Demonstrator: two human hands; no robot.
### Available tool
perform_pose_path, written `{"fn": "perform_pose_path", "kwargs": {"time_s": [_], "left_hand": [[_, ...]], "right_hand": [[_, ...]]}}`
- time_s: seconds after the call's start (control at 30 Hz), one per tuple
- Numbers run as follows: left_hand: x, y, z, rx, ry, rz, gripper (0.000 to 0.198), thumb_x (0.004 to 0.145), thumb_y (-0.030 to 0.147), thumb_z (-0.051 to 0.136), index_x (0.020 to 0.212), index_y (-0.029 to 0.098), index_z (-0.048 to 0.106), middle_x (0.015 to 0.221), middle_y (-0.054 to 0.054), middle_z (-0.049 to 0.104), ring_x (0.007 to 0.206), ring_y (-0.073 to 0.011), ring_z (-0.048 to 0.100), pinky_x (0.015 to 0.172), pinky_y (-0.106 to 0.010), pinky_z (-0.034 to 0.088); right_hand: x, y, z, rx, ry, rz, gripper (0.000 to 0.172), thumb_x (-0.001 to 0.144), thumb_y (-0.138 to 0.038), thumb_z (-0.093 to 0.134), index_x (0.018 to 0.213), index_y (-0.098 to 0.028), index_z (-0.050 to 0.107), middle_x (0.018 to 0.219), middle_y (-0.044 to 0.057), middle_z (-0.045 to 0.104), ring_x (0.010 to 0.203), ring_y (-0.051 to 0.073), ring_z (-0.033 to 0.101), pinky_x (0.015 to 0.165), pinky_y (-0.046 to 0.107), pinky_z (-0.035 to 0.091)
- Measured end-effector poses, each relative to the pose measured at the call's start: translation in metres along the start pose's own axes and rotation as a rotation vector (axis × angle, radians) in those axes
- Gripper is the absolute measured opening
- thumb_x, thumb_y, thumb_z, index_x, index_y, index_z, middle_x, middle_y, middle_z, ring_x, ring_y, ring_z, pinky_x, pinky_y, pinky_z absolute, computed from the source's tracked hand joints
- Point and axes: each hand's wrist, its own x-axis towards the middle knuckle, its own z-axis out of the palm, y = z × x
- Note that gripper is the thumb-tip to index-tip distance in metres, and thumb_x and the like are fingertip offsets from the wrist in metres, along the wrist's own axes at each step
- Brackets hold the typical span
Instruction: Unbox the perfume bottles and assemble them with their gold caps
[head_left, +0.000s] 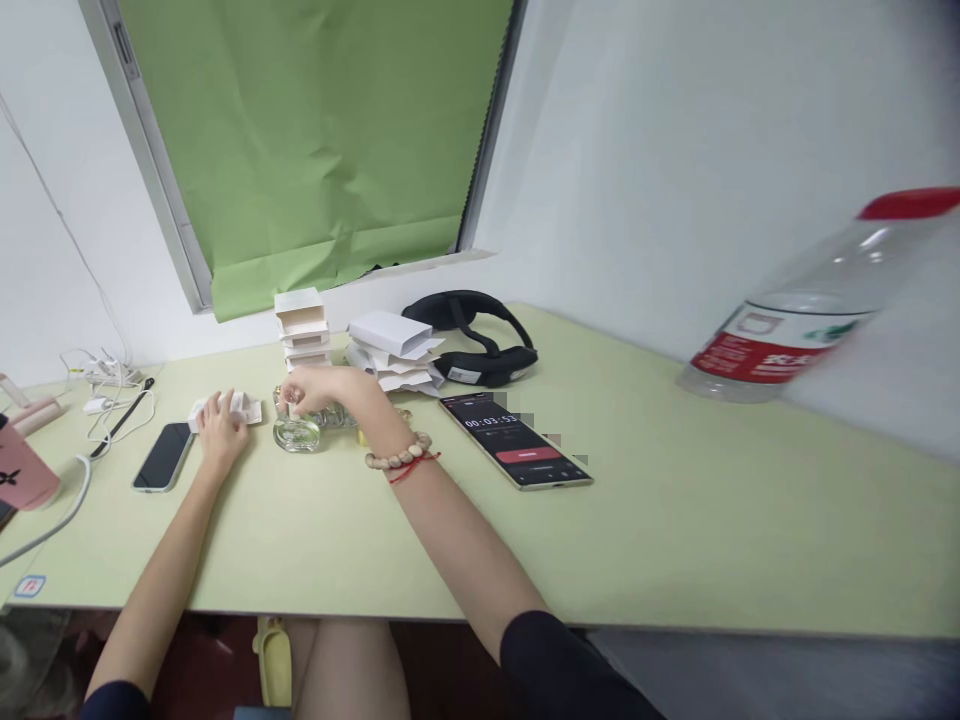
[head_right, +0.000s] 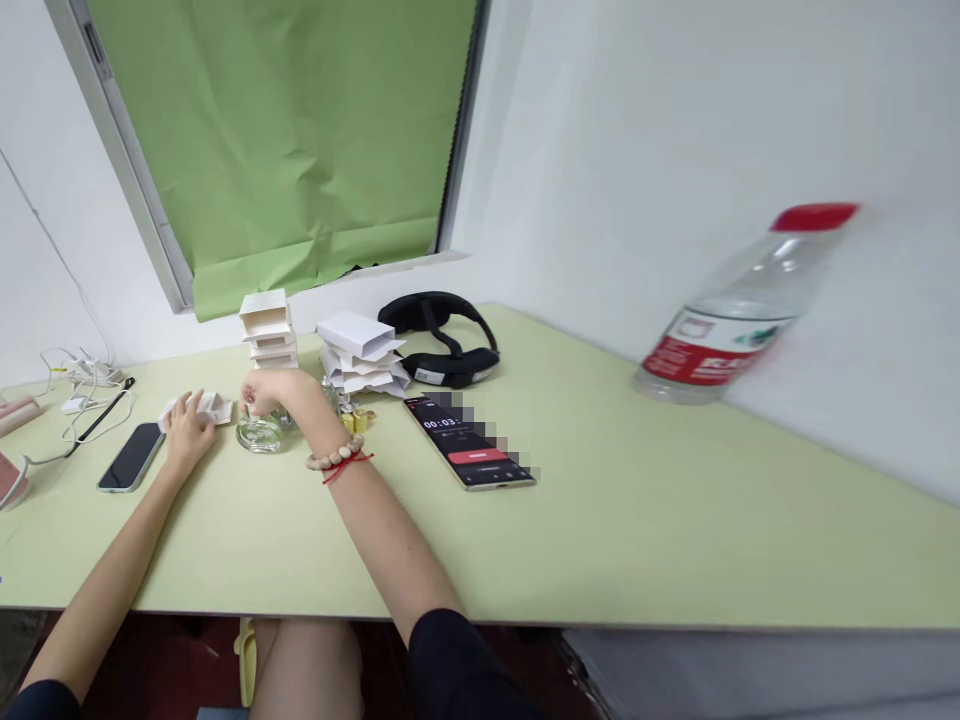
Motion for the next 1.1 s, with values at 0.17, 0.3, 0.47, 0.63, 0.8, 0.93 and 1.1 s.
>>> {"fn": "perform_pose_path", "kwargs": {"time_s": [0.17, 0.3, 0.47, 0.63, 0.8, 0.93, 1.1], "left_hand": [[-0.002, 0.021, -0.018, -0.069, 0.061, 0.300, 0.026, 0.091, 0.026, 0.043, 0.105, 0.020, 0.063, 0.112, -0.011, 0.063, 0.107, -0.0237, 0.057, 0.095, -0.039, 0.038], [-0.004, 0.032, -0.023, -0.065, 0.032, 0.565, 0.023, 0.092, 0.031, 0.044, 0.094, 0.021, 0.065, 0.105, -0.010, 0.064, 0.100, -0.0222, 0.058, 0.088, -0.037, 0.038], [-0.006, 0.036, -0.015, -0.127, -0.060, 0.575, 0.025, 0.093, 0.033, 0.044, 0.096, 0.020, 0.065, 0.101, -0.009, 0.064, 0.095, -0.0208, 0.058, 0.084, -0.035, 0.042], [-0.009, 0.038, -0.006, -0.257, -0.093, 0.559, 0.031, 0.094, 0.040, 0.043, 0.104, 0.018, 0.063, 0.099, -0.009, 0.063, 0.095, -0.0204, 0.059, 0.083, -0.034, 0.047], [-0.009, 0.039, -0.002, -0.315, -0.061, 0.569, 0.041, 0.090, 0.055, 0.051, 0.100, 0.017, 0.062, 0.092, -0.009, 0.062, 0.088, -0.0209, 0.061, 0.077, -0.033, 0.050], [-0.010, 0.041, 0.000, -0.320, -0.083, 0.555, 0.047, 0.089, 0.060, 0.050, 0.097, 0.016, 0.065, 0.081, -0.007, 0.061, 0.076, -0.0188, 0.060, 0.069, -0.031, 0.050], [-0.013, 0.037, 0.006, -0.318, -0.163, 0.451, 0.051, 0.086, 0.062, 0.052, 0.104, 0.017, 0.069, 0.059, 0.000, 0.055, 0.055, -0.0124, 0.052, 0.056, -0.024, 0.043]], "right_hand": [[0.003, 0.000, 0.001, -0.013, -0.018, 0.012, 0.037, 0.076, -0.008, 0.061, 0.110, -0.020, 0.071, 0.103, 0.005, 0.072, 0.075, 0.012, 0.062, 0.058, 0.019, 0.041], [0.003, 0.001, 0.000, 0.009, -0.010, -0.010, 0.036, 0.075, -0.009, 0.063, 0.110, -0.018, 0.071, 0.102, 0.005, 0.073, 0.080, 0.013, 0.063, 0.061, 0.020, 0.043], [0.002, 0.005, -0.002, 0.091, 0.043, -0.006, 0.030, 0.075, -0.016, 0.069, 0.106, -0.016, 0.072, 0.098, 0.007, 0.073, 0.080, 0.013, 0.063, 0.063, 0.020, 0.044], [0.001, 0.008, -0.003, 0.127, 0.108, 0.007, 0.033, 0.074, -0.039, 0.074, 0.099, -0.018, 0.075, 0.089, 0.006, 0.074, 0.075, 0.014, 0.064, 0.062, 0.021, 0.044], [0.001, 0.001, -0.002, 0.133, 0.061, 0.039, 0.040, 0.075, -0.034, 0.074, 0.111, -0.016, 0.070, 0.094, 0.007, 0.074, 0.074, 0.014, 0.063, 0.060, 0.020, 0.043], [0.003, -0.002, 0.000, 0.158, 0.030, 0.016, 0.040, 0.071, -0.025, 0.076, 0.111, -0.019, 0.069, 0.088, 0.004, 0.074, 0.073, 0.013, 0.064, 0.063, 0.021, 0.043], [0.002, -0.003, -0.001, 0.161, 0.045, 0.002, 0.042, 0.072, -0.022, 0.075, 0.114, -0.019, 0.067, 0.086, 0.004, 0.073, 0.071, 0.013, 0.064, 0.061, 0.020, 0.043]]}}
